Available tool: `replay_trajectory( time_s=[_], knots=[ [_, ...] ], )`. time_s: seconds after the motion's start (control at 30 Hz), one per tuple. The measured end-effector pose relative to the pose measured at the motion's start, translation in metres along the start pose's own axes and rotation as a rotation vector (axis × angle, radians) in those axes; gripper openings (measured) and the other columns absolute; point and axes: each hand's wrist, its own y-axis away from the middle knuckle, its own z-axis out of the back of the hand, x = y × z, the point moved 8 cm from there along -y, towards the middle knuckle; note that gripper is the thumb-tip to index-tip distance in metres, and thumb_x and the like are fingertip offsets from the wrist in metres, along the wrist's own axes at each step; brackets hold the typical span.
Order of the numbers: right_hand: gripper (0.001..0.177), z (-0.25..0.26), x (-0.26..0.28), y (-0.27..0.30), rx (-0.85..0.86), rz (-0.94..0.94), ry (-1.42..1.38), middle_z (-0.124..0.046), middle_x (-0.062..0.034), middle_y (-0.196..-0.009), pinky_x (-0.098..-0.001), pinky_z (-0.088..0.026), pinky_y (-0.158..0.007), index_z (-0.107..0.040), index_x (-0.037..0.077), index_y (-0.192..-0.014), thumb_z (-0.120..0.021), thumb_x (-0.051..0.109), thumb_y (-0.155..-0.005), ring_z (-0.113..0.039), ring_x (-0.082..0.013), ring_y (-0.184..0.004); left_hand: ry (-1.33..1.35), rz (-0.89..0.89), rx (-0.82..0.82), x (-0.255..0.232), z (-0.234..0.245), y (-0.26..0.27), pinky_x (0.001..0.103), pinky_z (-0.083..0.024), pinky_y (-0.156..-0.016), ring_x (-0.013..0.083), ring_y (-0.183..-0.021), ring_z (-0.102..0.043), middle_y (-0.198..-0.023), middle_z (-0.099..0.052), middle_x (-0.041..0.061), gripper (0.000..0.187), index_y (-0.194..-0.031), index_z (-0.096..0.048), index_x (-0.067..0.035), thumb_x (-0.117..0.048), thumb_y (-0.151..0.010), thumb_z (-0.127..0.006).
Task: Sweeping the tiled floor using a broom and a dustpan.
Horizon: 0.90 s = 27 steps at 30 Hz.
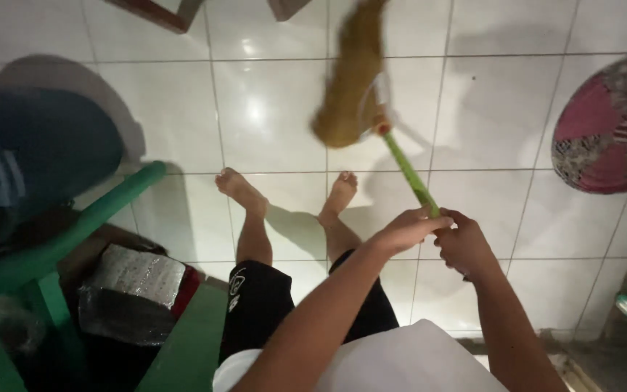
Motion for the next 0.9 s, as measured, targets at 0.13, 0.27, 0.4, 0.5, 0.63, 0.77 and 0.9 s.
replay_trajectory(
  time_s=[0.13,0.27,0.4,0.5,0.63,0.77,0.9],
  knots=[
    [0.055,0.027,-0.005,0.041,-0.137,-0.039,0.092,-0.067,-0.0141,-0.072,-0.0351,-0.047,-0.042,-0.049,0.013,-0.151,-0.058,0.015,-0.096,-0.054,-0.0180,-0.047,-0.181,-0.025,0.120,-0.017,-0.020,0.025,0.037,-0.047,-0.101,0.0282,-0.124,-0.062,-0.131,-0.068,0.018,0.081,-0.160,-0.033,-0.016,-0.056,-0.094,-0.059],
    [0.053,0.034,-0.021,0.068,-0.091,-0.033,0.052,-0.061,-0.0110,-0.062,-0.0346,-0.047,-0.040,-0.052,0.016,-0.149,-0.058,0.024,-0.097,-0.052,-0.0163,-0.044,-0.423,0.003,0.261,-0.031,-0.018,0.084,0.034,-0.049,-0.103,0.0254,-0.118,-0.068,-0.124,-0.072,0.014,0.091,-0.167,-0.011,-0.023,-0.045,-0.094,-0.061],
    [0.060,0.016,-0.040,0.030,0.064,0.063,-0.060,-0.059,-0.0080,-0.063,-0.0330,-0.041,-0.038,-0.053,0.016,-0.150,-0.066,0.022,-0.092,-0.045,-0.0149,-0.044,-0.429,0.077,0.238,0.011,-0.017,0.066,0.034,-0.049,-0.103,0.0250,-0.119,-0.068,-0.126,-0.072,0.014,0.087,-0.167,-0.010,-0.021,-0.041,-0.098,-0.060],
    [0.057,0.011,-0.053,-0.010,0.142,0.002,-0.226,-0.068,-0.0041,-0.068,-0.0322,-0.039,-0.037,-0.055,0.012,-0.148,-0.061,0.017,-0.092,-0.047,-0.0139,-0.044,-0.450,0.105,0.190,0.043,-0.015,0.018,0.035,-0.052,-0.101,0.0267,-0.117,-0.069,-0.126,-0.073,0.015,0.088,-0.166,-0.006,-0.019,-0.040,-0.096,-0.055],
    [0.053,0.061,-0.070,-0.056,0.005,-0.035,-0.157,-0.069,-0.0106,-0.071,-0.0313,-0.044,-0.039,-0.058,0.012,-0.145,-0.066,0.018,-0.092,-0.051,-0.0140,-0.044,-0.491,0.099,0.195,0.007,-0.047,-0.047,0.043,-0.043,-0.109,0.0376,-0.135,-0.054,-0.143,-0.057,0.024,0.087,-0.165,-0.006,-0.016,-0.056,-0.099,-0.044],
    [0.055,0.114,-0.047,-0.050,-0.132,0.007,-0.146,-0.071,-0.0091,-0.074,-0.0326,-0.043,-0.039,-0.056,0.012,-0.146,-0.062,0.012,-0.092,-0.053,-0.0144,-0.046,-0.380,0.031,0.214,-0.055,-0.072,-0.079,0.048,-0.035,-0.114,0.0384,-0.139,-0.050,-0.145,-0.059,0.023,0.084,-0.164,-0.025,-0.011,-0.066,-0.101,-0.034],
    [0.052,0.129,0.001,-0.030,-0.234,0.082,-0.211,-0.070,-0.0138,-0.071,-0.0346,-0.045,-0.041,-0.064,0.008,-0.142,-0.059,0.009,-0.091,-0.055,-0.0178,-0.047,-0.235,0.008,0.170,-0.099,-0.072,-0.075,0.045,-0.040,-0.114,0.0358,-0.136,-0.057,-0.140,-0.062,0.025,0.093,-0.164,-0.012,-0.011,-0.065,-0.095,-0.044]
  ],
)
